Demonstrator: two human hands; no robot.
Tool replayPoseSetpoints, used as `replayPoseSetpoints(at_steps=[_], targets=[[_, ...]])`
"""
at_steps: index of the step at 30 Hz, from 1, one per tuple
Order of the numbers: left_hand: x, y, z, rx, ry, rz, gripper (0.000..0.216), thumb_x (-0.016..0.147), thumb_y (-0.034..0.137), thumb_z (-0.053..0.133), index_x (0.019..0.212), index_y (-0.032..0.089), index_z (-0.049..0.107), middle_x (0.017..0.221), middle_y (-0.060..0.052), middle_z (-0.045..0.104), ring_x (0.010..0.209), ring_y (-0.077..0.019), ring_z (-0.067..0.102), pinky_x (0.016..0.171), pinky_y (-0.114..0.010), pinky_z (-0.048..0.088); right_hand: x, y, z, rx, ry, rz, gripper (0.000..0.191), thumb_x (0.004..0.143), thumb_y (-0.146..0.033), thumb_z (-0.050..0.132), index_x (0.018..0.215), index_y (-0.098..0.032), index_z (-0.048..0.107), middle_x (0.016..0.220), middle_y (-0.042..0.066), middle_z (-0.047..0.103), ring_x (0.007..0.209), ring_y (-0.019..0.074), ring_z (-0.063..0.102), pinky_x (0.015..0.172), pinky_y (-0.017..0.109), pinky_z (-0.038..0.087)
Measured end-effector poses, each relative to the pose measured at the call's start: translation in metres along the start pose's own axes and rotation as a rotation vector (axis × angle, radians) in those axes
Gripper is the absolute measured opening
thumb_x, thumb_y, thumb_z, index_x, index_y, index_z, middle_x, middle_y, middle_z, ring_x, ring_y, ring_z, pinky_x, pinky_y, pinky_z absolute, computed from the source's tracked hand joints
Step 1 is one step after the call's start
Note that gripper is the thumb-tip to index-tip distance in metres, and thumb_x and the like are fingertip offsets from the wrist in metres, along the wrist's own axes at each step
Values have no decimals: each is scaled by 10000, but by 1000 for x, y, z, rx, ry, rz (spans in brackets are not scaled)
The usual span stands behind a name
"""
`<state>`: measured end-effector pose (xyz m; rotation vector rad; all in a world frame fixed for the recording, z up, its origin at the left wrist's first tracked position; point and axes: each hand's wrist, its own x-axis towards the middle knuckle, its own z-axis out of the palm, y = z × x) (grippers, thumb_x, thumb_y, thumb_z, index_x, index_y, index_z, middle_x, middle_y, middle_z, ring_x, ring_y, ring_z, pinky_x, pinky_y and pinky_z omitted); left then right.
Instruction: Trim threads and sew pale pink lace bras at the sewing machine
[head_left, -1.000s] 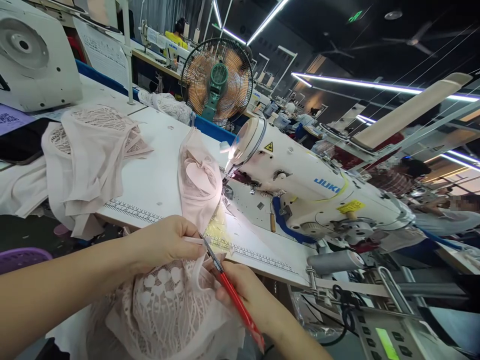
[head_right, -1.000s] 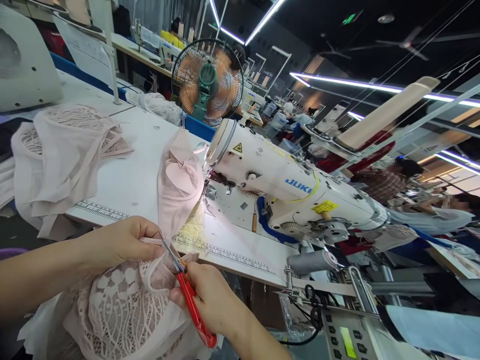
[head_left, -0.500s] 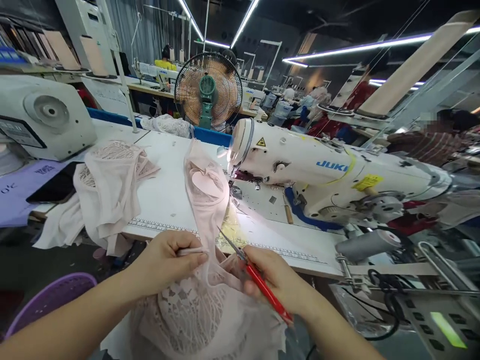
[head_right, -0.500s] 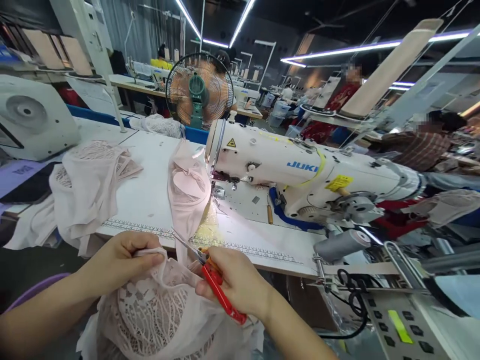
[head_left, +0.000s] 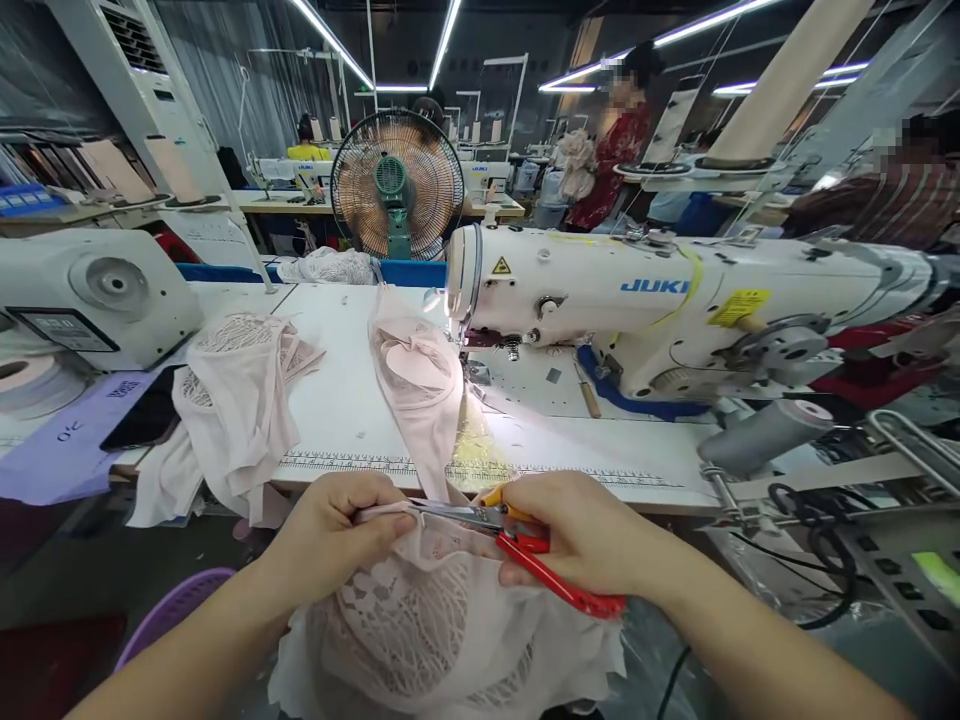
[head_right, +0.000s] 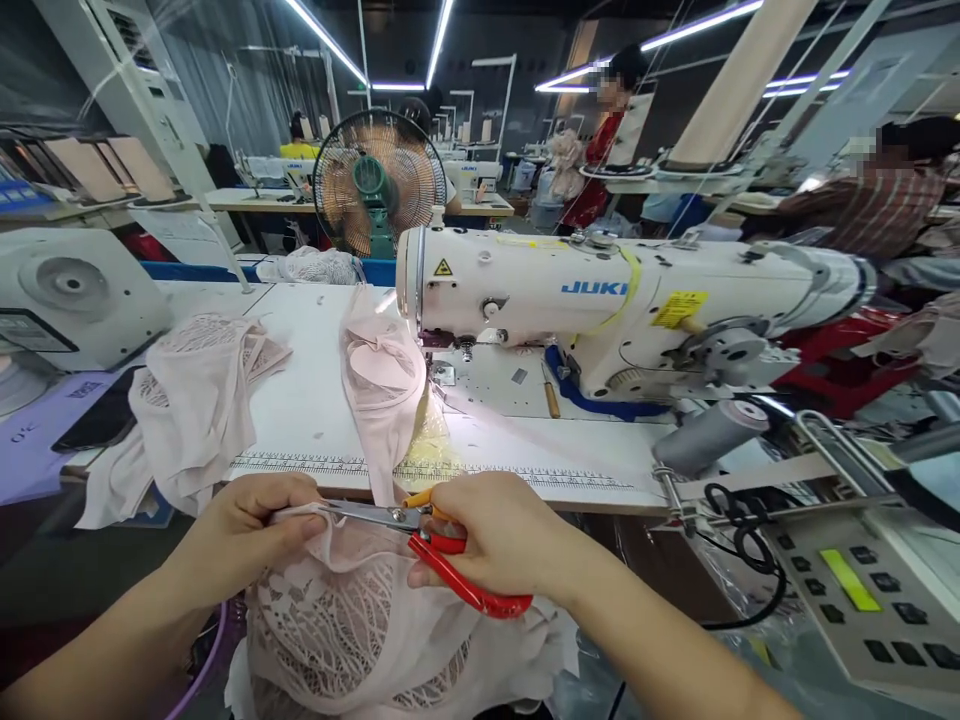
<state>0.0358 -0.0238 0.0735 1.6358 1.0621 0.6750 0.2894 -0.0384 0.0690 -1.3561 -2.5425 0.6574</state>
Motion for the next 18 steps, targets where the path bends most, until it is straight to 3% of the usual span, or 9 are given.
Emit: replayPoseSetpoints(at_steps=[13,18], targets=[[2,2,-2,41,-50,47,264,745,363,600,595,146,584,541,24,453,453,-78,370,442,-212,299,-6,-3,-4,-59,-6,33,524,756,-670,538,602,-206,352,570,-33,439,498,108,326,477,236,207],[1,-2,-3,4,-67,25,250,739,356,608,623,136,626,557,12,474,455,-77,379,439,-208,298,-6,-6,-3,-87,-23,38,479,757,-641,560,634,-206,401,610,-16,516,519,123,395,485,246,227]])
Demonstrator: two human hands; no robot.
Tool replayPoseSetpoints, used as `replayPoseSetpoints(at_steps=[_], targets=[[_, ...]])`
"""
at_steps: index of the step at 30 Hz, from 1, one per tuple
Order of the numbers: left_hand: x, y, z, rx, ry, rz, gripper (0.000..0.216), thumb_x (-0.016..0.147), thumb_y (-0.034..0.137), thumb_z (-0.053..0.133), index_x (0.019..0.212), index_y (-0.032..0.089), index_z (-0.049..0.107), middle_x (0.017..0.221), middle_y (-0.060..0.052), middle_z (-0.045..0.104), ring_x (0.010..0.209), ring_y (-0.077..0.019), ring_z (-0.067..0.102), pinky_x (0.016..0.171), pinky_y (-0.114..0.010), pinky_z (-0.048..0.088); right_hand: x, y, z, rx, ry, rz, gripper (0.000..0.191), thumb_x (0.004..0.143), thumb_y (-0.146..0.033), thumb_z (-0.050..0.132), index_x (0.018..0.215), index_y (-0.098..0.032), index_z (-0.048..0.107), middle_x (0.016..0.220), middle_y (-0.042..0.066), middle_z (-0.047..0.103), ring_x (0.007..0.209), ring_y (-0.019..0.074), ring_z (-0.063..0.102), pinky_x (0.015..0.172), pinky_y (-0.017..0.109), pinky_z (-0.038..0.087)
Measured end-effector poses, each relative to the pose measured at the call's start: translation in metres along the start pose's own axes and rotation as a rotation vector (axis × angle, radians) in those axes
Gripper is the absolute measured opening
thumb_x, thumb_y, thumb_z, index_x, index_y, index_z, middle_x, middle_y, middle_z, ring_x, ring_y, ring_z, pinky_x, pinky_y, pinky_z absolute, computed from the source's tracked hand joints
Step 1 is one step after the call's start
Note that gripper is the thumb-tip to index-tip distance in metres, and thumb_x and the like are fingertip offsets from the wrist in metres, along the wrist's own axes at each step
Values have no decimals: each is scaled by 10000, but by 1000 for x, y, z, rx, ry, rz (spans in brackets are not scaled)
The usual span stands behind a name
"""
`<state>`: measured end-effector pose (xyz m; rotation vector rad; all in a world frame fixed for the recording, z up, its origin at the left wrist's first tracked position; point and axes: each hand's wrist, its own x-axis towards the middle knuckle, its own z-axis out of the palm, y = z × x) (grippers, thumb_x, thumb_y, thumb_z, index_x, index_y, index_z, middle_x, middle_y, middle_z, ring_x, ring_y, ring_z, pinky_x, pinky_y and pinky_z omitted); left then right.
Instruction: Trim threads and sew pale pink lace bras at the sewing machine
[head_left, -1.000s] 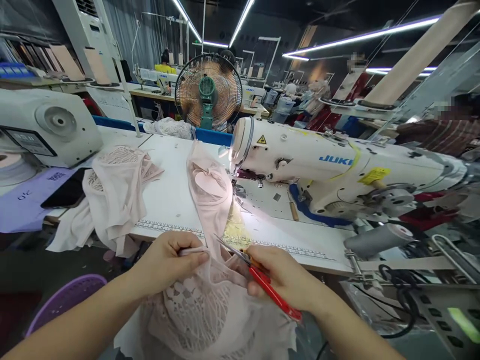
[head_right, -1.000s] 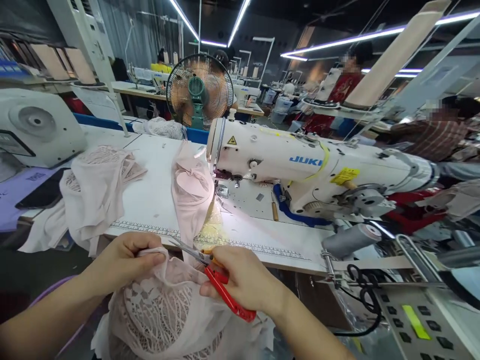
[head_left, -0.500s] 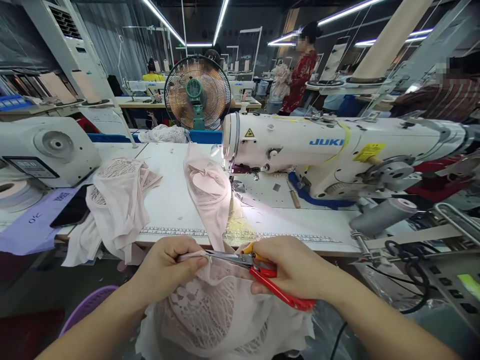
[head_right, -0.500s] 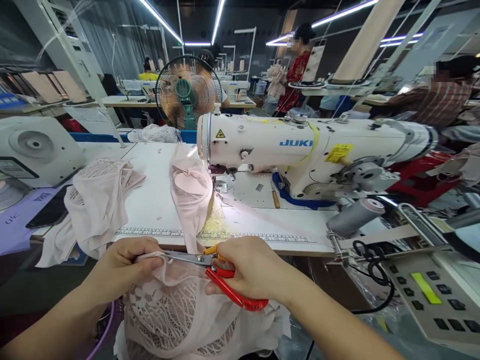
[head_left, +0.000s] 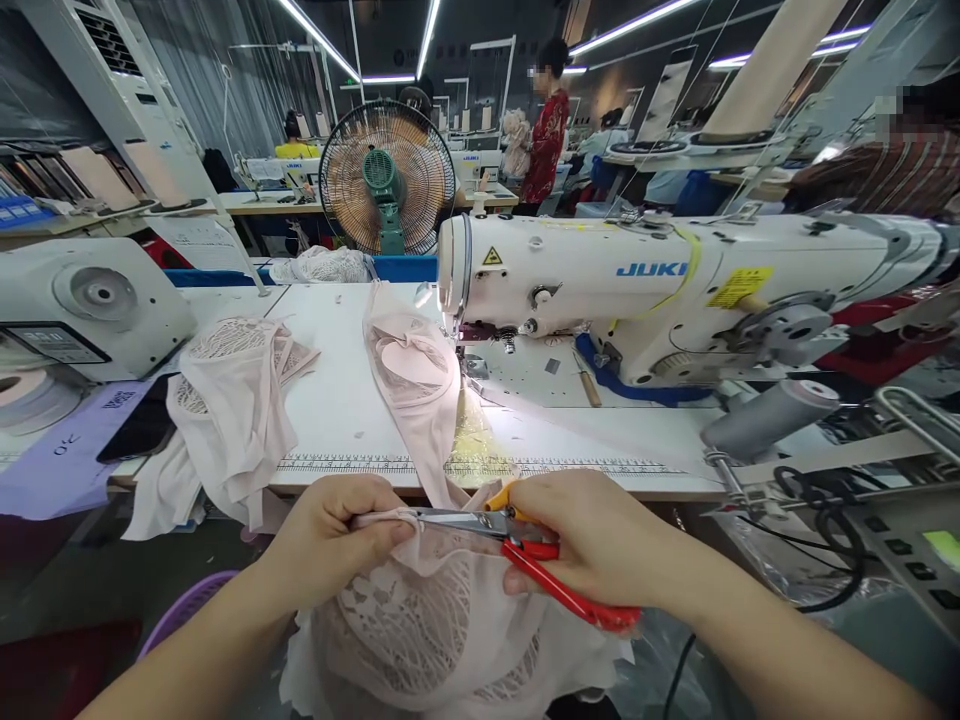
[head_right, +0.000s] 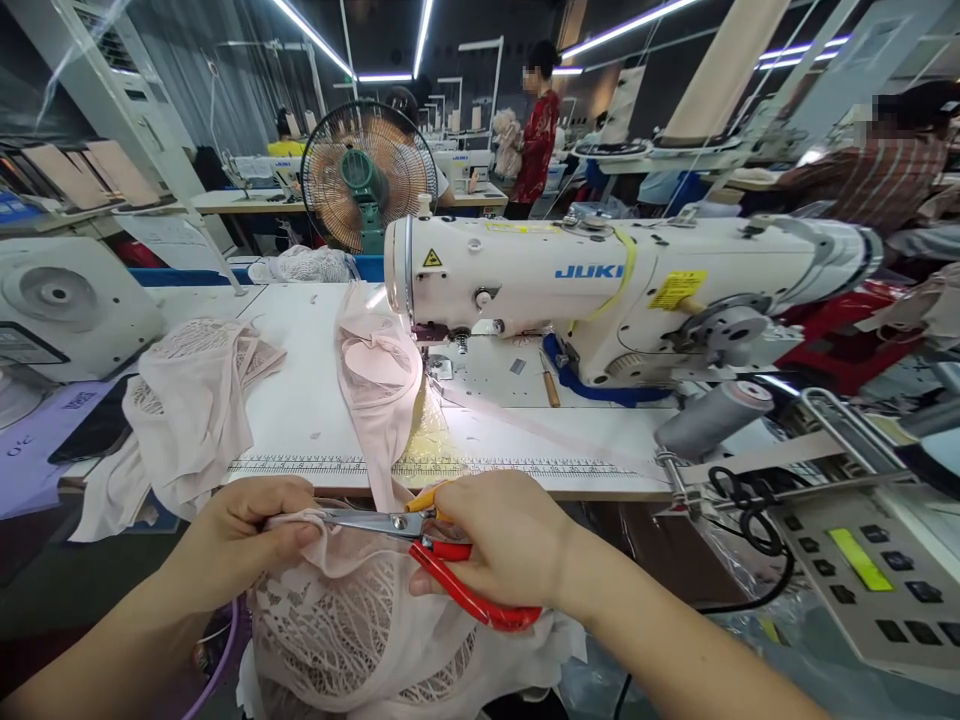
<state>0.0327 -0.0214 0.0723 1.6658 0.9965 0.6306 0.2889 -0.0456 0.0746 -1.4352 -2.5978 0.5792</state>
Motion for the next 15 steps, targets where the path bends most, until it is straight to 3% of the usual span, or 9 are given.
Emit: replayPoseSetpoints(at_steps=[8,15], targets=[[1,2,1,11,-37,28,183,720,282,605,635,124,641,600,0,510,493,-84,415,460,-201,302,-3,-7,3,-86,84,-25,475,792,-663,498,681,-202,470,637,14,564,550,154,477,490,258,237],[0,3,1,39,-64,10,202,739,300,588,644,126,628,602,-1,498,492,-88,403,460,-206,303,-4,-7,4,-59,60,-14,449,774,-639,553,709,-197,510,691,35,625,590,178,546,504,264,262]])
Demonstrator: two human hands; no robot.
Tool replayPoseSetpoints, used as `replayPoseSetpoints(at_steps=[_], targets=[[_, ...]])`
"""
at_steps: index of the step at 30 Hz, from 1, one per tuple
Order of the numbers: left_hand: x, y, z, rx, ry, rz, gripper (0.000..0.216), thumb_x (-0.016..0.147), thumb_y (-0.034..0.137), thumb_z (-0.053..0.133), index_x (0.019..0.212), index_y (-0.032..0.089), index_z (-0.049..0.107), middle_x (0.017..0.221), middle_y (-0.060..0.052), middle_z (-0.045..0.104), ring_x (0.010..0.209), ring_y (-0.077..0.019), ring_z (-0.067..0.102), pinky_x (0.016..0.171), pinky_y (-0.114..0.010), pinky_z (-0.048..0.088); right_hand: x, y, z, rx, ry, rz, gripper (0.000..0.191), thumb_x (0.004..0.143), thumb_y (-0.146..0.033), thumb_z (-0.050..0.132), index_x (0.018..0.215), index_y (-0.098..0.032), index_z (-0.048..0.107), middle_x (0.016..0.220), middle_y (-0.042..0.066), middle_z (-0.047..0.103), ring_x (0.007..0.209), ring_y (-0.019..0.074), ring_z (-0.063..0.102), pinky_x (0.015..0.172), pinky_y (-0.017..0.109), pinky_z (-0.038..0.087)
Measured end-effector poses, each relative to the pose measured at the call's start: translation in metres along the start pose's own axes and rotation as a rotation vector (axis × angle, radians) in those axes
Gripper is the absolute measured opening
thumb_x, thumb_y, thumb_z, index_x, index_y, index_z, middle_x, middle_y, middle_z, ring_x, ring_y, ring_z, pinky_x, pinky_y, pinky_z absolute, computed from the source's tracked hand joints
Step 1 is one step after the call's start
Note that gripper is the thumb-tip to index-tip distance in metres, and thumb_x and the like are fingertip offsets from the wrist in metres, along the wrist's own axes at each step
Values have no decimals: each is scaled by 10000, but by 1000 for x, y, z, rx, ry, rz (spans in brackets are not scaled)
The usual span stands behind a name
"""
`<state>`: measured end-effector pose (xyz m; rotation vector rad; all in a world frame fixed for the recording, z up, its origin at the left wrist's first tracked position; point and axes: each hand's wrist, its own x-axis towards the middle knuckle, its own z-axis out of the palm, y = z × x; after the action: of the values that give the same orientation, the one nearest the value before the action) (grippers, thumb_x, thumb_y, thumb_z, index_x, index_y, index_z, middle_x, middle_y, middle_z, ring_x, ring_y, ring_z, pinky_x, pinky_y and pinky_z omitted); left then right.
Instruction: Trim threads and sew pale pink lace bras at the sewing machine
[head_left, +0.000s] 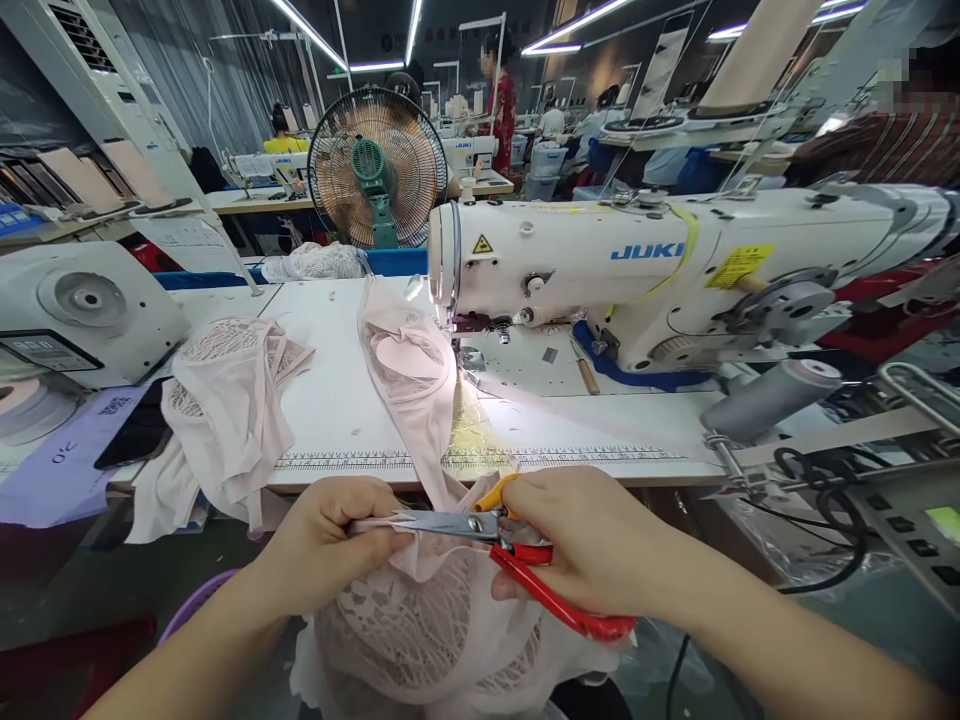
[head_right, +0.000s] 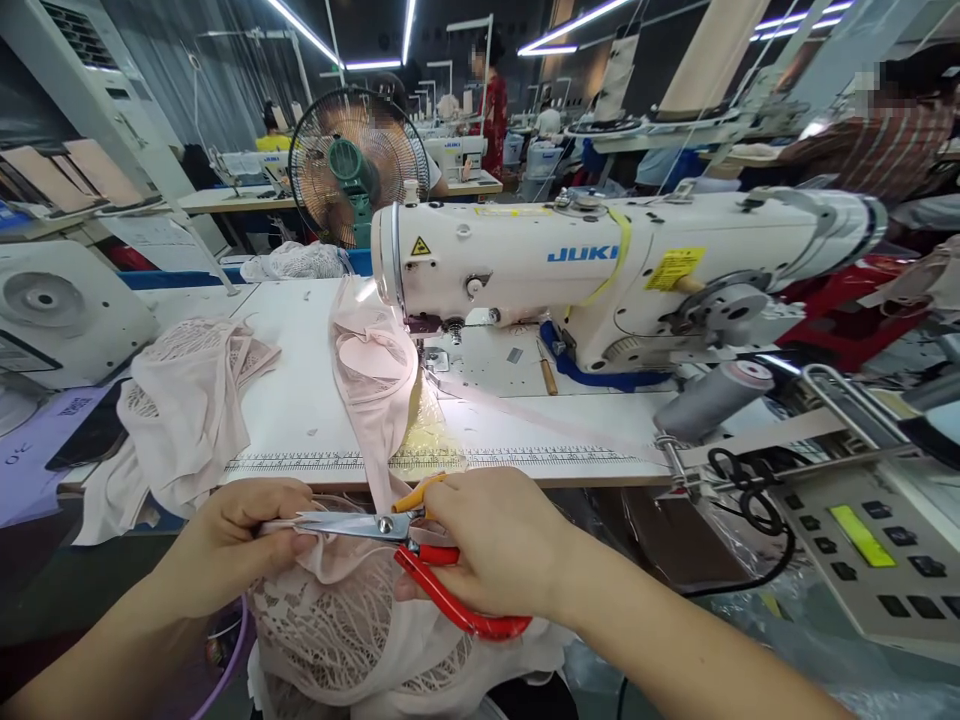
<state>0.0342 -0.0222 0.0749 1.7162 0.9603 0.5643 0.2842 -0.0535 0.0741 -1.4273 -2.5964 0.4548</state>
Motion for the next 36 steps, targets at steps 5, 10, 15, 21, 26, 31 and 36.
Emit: replayPoseSetpoints(at_steps=[5,10,15,21,26,31,36], targets=[[1,1,-1,12,-18,55,175,755,249,582,639,126,629,611,-2,509,506,-87,423,474,-198,319,-1,-2,-4,-31,-61,42,405,785,-584,561,702,-191,510,694,38,630,574,174,538,488,261,245],[2,-2,1,-56,-10,37,212,750,296,607,627,124,611,567,19,465,459,-72,383,433,-190,283,-4,-4,-4,-50,-91,64,326,826,-493,538,725,-184,515,707,36,628,580,175,536,499,266,251],[5,-5,2,-69,9,3,274,739,354,624,587,133,567,512,29,430,432,-71,346,409,-198,257,-5,-3,1,-24,-83,69,419,790,-594,549,756,-177,525,770,54,644,622,190,553,516,271,268],[8,-5,2,-83,-35,9,251,757,321,614,597,133,571,519,35,422,436,-65,341,419,-195,249,-4,3,4,-23,-102,47,247,830,-409,551,738,-181,521,743,41,639,602,174,547,512,266,249],[11,-7,3,-126,-55,-19,290,765,351,621,577,149,531,485,48,394,423,-63,298,413,-200,233,-5,8,8,34,-41,30,305,832,-458,548,707,-185,495,706,30,616,565,152,513,502,259,229],[12,-8,4,-158,-57,-24,310,771,348,626,561,148,516,494,54,369,435,-59,284,420,-201,219,-5,8,10,84,-17,38,291,839,-390,540,653,-199,424,605,2,541,500,125,411,489,257,186],[13,-7,4,-184,-45,-40,262,775,361,624,637,140,597,489,48,401,420,-62,297,422,-207,232,-4,8,8,314,-32,136,441,790,-503,569,589,-209,310,563,-30,441,495,109,343,479,228,224]])
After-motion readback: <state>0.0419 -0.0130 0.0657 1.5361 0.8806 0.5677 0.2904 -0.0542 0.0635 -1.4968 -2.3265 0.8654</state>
